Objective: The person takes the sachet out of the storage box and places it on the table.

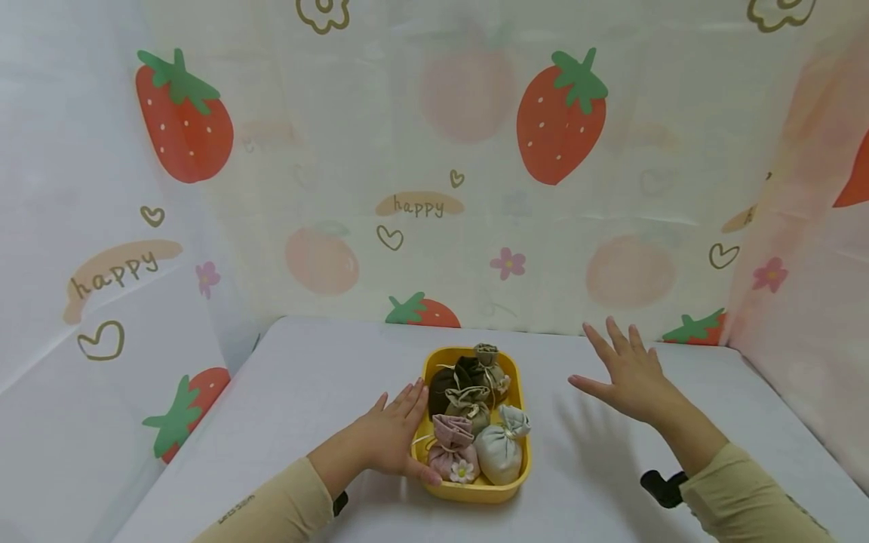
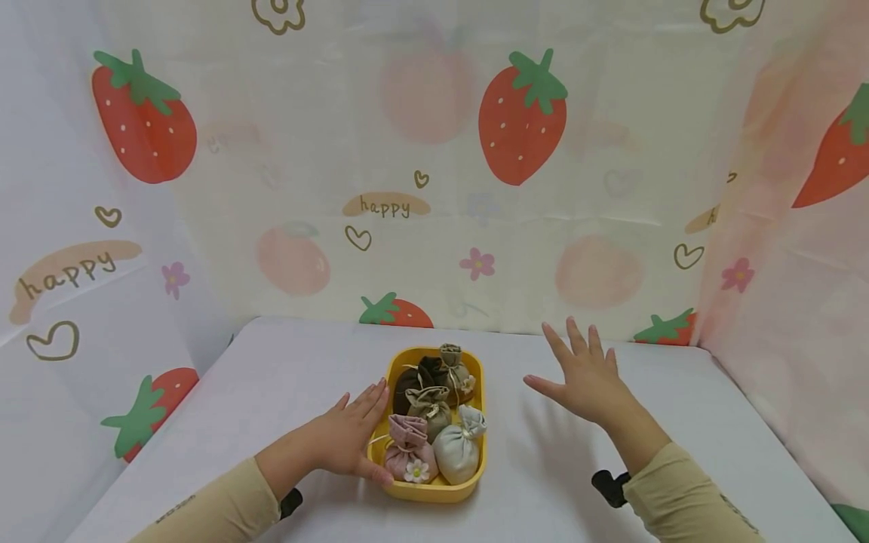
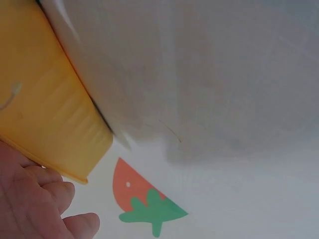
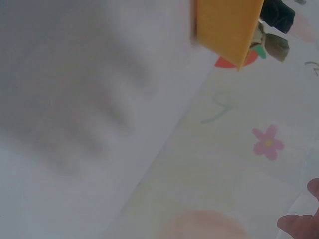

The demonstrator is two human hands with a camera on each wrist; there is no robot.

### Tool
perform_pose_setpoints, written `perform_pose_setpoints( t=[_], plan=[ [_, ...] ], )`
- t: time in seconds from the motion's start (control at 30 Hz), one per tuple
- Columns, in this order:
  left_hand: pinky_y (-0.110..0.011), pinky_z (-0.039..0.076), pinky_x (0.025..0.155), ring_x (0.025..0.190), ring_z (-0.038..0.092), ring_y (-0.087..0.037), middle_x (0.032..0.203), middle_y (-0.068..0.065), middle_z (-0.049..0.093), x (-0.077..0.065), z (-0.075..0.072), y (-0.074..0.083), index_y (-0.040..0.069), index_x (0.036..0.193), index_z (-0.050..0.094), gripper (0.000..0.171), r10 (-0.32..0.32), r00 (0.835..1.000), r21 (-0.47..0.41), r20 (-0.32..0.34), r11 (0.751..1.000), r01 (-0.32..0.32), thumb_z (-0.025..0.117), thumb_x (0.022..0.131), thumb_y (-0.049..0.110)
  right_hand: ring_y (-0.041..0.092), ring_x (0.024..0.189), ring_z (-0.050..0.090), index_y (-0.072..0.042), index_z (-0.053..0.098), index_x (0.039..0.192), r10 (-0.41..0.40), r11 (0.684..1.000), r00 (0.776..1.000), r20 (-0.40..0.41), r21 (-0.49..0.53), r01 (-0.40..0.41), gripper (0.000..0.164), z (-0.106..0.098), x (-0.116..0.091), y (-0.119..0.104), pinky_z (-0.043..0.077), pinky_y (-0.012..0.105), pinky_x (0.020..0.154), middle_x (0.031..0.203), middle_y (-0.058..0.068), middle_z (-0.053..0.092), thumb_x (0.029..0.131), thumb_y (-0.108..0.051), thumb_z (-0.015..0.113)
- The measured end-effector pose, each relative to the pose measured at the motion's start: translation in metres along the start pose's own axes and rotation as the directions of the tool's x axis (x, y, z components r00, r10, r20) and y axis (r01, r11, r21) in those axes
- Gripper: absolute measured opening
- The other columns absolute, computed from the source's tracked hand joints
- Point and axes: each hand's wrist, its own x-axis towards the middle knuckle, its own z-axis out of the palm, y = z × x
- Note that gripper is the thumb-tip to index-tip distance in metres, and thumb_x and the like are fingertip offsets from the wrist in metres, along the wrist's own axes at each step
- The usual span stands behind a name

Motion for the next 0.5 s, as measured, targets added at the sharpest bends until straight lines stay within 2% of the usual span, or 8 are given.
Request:
perform_pose_setpoints(
  t=[0.17,0.33,0.5],
  plan=[
    [-0.054,0.011,0.108,0.140,-0.002,-0.024,0.153,-0.010,-0.006,-0.001,-0.001,0.000,0.006,0.147,0.003,0.129,0.002,1.000,-0.006,0.000,1.000,-0.002,0.039,0.056,0.090,0.051,0.132,-0.002,-0.017,0.011,0.148,-0.015,0.997,1.000,-0.018,0.079,0.016,0.090,0.000,0.001,-0.006,0.009,0.072,0.094,0.150,0.024,0.005,0.082,-0.062,0.052],
    [-0.054,0.011,0.108,0.140,-0.002,-0.024,0.153,-0.010,-0.005,-0.001,-0.002,0.001,0.006,0.147,0.004,0.129,0.000,1.000,-0.004,0.004,1.000,0.000,0.038,0.055,0.090,0.047,0.134,-0.003,-0.021,0.011,0.149,-0.023,0.976,1.000,-0.005,0.218,0.023,0.085,-0.002,0.003,-0.012,0.010,0.072,0.094,0.152,0.020,0.003,0.084,-0.056,0.054],
    [-0.054,0.011,0.108,0.140,-0.001,-0.024,0.153,-0.010,-0.005,-0.001,-0.002,0.001,0.006,0.147,0.004,0.129,-0.002,1.000,-0.008,0.006,1.000,0.002,0.039,0.056,0.090,0.043,0.136,-0.001,-0.024,0.010,0.149,-0.022,0.957,1.000,0.011,0.291,0.018,0.088,-0.001,0.004,-0.020,0.010,0.072,0.094,0.153,0.016,0.003,0.082,-0.056,0.057]
  ],
)
